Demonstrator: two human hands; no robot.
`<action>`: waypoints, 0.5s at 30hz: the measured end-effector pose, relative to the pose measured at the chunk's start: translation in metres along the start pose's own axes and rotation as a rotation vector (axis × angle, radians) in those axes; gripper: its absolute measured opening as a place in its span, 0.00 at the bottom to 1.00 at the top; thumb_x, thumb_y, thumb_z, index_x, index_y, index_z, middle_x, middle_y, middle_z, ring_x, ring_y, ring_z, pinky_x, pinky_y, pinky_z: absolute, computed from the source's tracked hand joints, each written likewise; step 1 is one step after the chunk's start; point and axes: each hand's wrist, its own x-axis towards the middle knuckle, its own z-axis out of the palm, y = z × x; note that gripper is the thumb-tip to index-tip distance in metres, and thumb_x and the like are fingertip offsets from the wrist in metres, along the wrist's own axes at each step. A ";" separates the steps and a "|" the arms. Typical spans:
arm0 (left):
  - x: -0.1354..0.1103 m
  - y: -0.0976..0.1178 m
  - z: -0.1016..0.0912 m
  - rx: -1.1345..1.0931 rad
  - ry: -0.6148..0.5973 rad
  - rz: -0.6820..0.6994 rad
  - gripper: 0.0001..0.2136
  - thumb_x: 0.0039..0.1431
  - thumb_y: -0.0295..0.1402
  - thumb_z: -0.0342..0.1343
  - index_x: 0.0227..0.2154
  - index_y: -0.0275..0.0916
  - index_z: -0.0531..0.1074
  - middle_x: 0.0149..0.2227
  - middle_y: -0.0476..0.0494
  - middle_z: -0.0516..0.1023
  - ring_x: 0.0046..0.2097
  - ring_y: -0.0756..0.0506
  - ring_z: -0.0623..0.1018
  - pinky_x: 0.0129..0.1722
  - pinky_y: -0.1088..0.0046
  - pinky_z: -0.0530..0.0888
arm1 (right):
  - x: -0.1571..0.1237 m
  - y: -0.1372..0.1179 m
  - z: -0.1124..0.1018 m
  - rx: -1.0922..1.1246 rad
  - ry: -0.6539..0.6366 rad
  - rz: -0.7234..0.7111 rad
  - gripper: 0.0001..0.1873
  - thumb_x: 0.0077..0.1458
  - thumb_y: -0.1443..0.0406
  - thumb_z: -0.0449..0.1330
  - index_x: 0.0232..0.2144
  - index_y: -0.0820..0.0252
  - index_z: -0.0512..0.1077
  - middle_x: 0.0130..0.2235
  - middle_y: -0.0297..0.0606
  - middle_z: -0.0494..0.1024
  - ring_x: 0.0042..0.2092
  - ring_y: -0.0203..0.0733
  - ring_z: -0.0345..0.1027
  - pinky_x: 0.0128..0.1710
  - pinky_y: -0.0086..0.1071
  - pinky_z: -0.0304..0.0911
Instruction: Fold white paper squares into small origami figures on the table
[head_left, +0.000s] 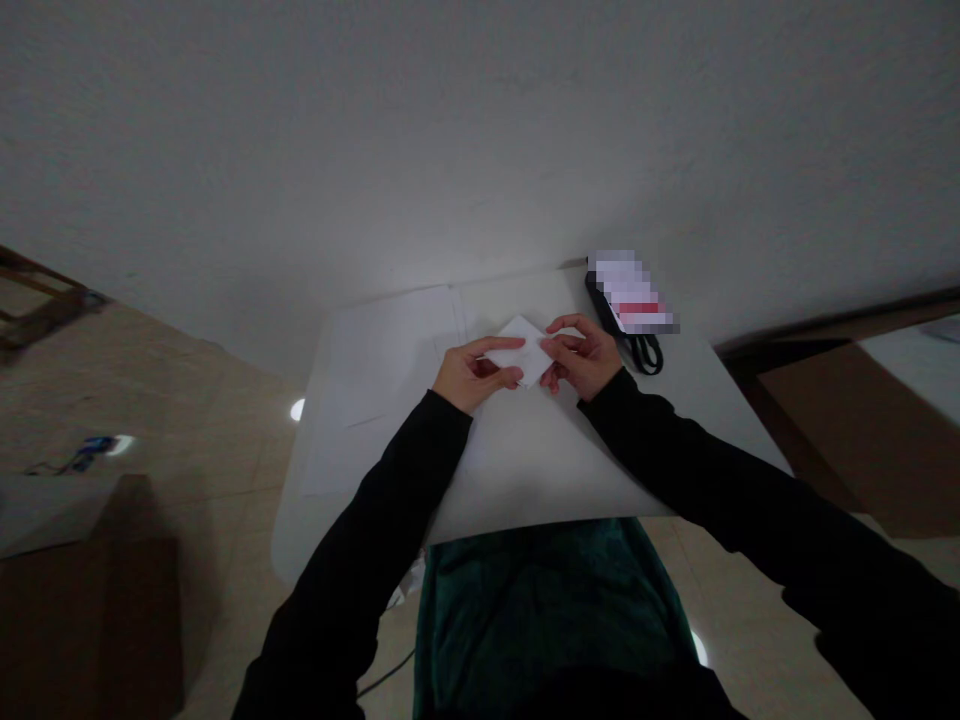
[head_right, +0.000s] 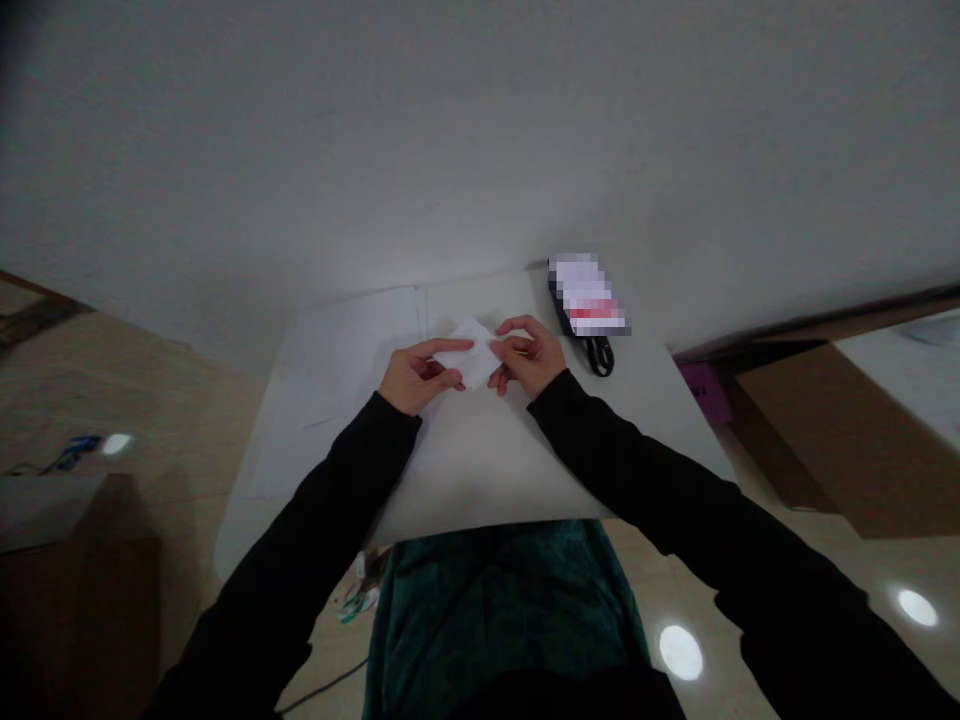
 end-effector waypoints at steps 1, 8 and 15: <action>0.000 -0.002 -0.001 -0.025 -0.013 -0.015 0.28 0.38 0.39 0.69 0.44 0.34 0.74 0.37 0.41 0.80 0.34 0.47 0.80 0.35 0.70 0.80 | 0.000 0.000 -0.001 0.009 0.012 0.000 0.25 0.41 0.51 0.67 0.35 0.55 0.61 0.19 0.24 0.72 0.17 0.35 0.68 0.14 0.26 0.63; -0.001 -0.005 -0.002 -0.087 -0.031 -0.013 0.29 0.37 0.33 0.70 0.47 0.34 0.73 0.37 0.39 0.81 0.39 0.44 0.81 0.43 0.67 0.78 | 0.006 -0.006 -0.008 0.016 -0.108 0.010 0.19 0.38 0.54 0.69 0.26 0.62 0.72 0.23 0.34 0.76 0.22 0.35 0.71 0.20 0.29 0.68; 0.001 -0.001 -0.005 0.060 0.074 0.046 0.22 0.44 0.39 0.66 0.43 0.35 0.77 0.40 0.39 0.81 0.30 0.50 0.78 0.33 0.74 0.77 | 0.013 -0.010 -0.020 -0.074 -0.258 -0.040 0.22 0.32 0.63 0.73 0.35 0.58 0.77 0.34 0.35 0.81 0.34 0.36 0.75 0.37 0.31 0.72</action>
